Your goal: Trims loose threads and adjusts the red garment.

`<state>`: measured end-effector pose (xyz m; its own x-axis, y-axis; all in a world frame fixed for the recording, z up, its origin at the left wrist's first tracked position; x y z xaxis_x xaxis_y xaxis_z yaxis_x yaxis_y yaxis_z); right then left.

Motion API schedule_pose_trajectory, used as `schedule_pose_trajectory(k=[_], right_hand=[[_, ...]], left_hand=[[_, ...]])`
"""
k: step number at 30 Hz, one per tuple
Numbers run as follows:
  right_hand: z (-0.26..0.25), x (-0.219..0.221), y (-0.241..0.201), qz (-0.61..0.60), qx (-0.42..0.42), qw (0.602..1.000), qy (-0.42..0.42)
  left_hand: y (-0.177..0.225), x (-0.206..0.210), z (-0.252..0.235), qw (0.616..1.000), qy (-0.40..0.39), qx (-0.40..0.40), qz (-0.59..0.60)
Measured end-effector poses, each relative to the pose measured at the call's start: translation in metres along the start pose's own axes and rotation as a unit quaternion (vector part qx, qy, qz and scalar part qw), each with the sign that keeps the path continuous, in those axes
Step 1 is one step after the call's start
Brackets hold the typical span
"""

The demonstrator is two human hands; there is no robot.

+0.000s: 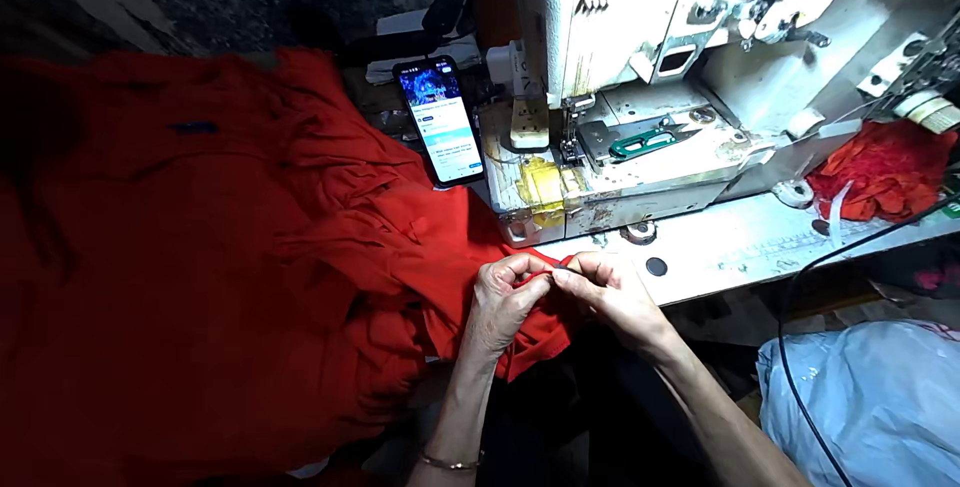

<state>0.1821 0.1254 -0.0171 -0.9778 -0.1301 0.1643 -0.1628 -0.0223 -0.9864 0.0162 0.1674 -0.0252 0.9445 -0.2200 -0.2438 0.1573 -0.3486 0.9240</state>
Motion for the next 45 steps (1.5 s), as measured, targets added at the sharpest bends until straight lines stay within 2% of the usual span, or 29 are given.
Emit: schedule_pose_trajectory(k=[2, 3, 5, 10, 12, 14, 18, 20, 22, 23, 25, 26, 28, 30, 33, 35, 37, 39, 41, 42, 44, 45], right_hand=[[0.012, 0.001, -0.012, -0.142, -0.049, 0.981, -0.126], [0.014, -0.001, -0.012, -0.159, -0.058, 0.977, -0.13], [0.017, -0.008, -0.001, -0.154, -0.04, 0.986, -0.04], [0.027, -0.002, 0.009, -0.024, -0.015, 0.996, 0.09], [0.026, 0.009, 0.011, 0.106, -0.09, 0.972, 0.188], [0.02, 0.014, 0.015, 0.223, -0.185, 0.923, 0.252], [0.0, 0.018, 0.017, 0.33, -0.291, 0.876, 0.2], [-0.01, 0.019, 0.021, 0.336, -0.337, 0.857, 0.197], [-0.014, 0.017, 0.023, 0.254, -0.35, 0.88, 0.197], [-0.013, 0.017, 0.022, 0.176, -0.33, 0.906, 0.196], [-0.009, 0.015, 0.018, 0.006, -0.243, 0.948, 0.206], [-0.008, 0.013, 0.017, -0.053, -0.2, 0.956, 0.209], [-0.004, 0.008, 0.017, -0.096, -0.148, 0.963, 0.203], [-0.001, 0.005, 0.017, -0.088, -0.146, 0.964, 0.203], [0.0, 0.006, 0.013, 0.03, -0.213, 0.951, 0.223], [0.0, 0.01, 0.007, 0.067, -0.242, 0.946, 0.206], [-0.002, 0.016, 0.004, 0.027, -0.223, 0.963, 0.151], [-0.005, 0.023, 0.006, -0.051, -0.166, 0.979, 0.103], [-0.009, 0.025, 0.007, -0.114, -0.117, 0.982, 0.09], [-0.011, 0.024, 0.008, -0.102, -0.121, 0.983, 0.09], [-0.013, 0.019, 0.007, 0.053, -0.192, 0.975, 0.1], [-0.014, 0.015, 0.005, 0.17, -0.246, 0.948, 0.11]], left_hand=[[0.0, 0.0, -0.006, 1.0, 0.009, 0.002, -0.014], [0.0, 0.0, -0.007, 1.0, 0.007, 0.0, -0.014], [0.003, -0.002, -0.005, 1.0, -0.013, -0.008, -0.015], [-0.001, -0.008, -0.009, 0.999, -0.036, -0.023, 0.005], [-0.002, -0.009, -0.009, 0.999, -0.035, -0.014, 0.009], [-0.003, -0.009, -0.008, 0.999, -0.028, -0.012, 0.012], [-0.003, -0.01, -0.009, 0.999, -0.029, -0.004, 0.012], [-0.004, -0.011, -0.009, 0.999, -0.03, -0.007, 0.028], [-0.003, -0.012, -0.009, 0.998, -0.032, -0.016, 0.044], [-0.004, -0.012, -0.01, 0.998, -0.031, -0.018, 0.046], [-0.003, -0.012, -0.009, 0.998, -0.029, -0.026, 0.047], [-0.003, -0.012, -0.009, 0.998, -0.028, -0.031, 0.047], [-0.002, -0.011, -0.008, 0.998, -0.033, -0.033, 0.046], [-0.003, -0.01, -0.009, 0.998, -0.045, -0.02, 0.039], [-0.002, -0.006, -0.009, 0.998, -0.061, -0.002, 0.026], [0.0, -0.004, -0.009, 0.998, -0.055, 0.008, 0.029], [-0.002, -0.004, -0.009, 0.998, -0.049, 0.022, 0.03], [-0.003, -0.004, -0.01, 0.998, -0.052, 0.031, 0.034], [-0.004, -0.005, -0.01, 0.997, -0.057, 0.031, 0.044], [-0.005, -0.006, -0.01, 0.997, -0.06, 0.027, 0.045], [-0.007, -0.006, -0.01, 0.997, -0.066, 0.022, 0.035], [-0.007, -0.006, -0.01, 0.997, -0.067, 0.017, 0.026]])
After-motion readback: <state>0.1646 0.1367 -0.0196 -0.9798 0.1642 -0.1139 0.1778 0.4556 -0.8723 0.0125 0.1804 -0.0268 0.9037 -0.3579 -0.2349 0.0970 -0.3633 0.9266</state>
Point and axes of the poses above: each hand's wrist, its own z-axis away from the middle knuckle, its own x-axis out of the palm, y = z × x, the point moved 2 cm from there along -z, towards the middle knuckle, and after that the axes turned 4 degrees about x, right-handed, at the moved point
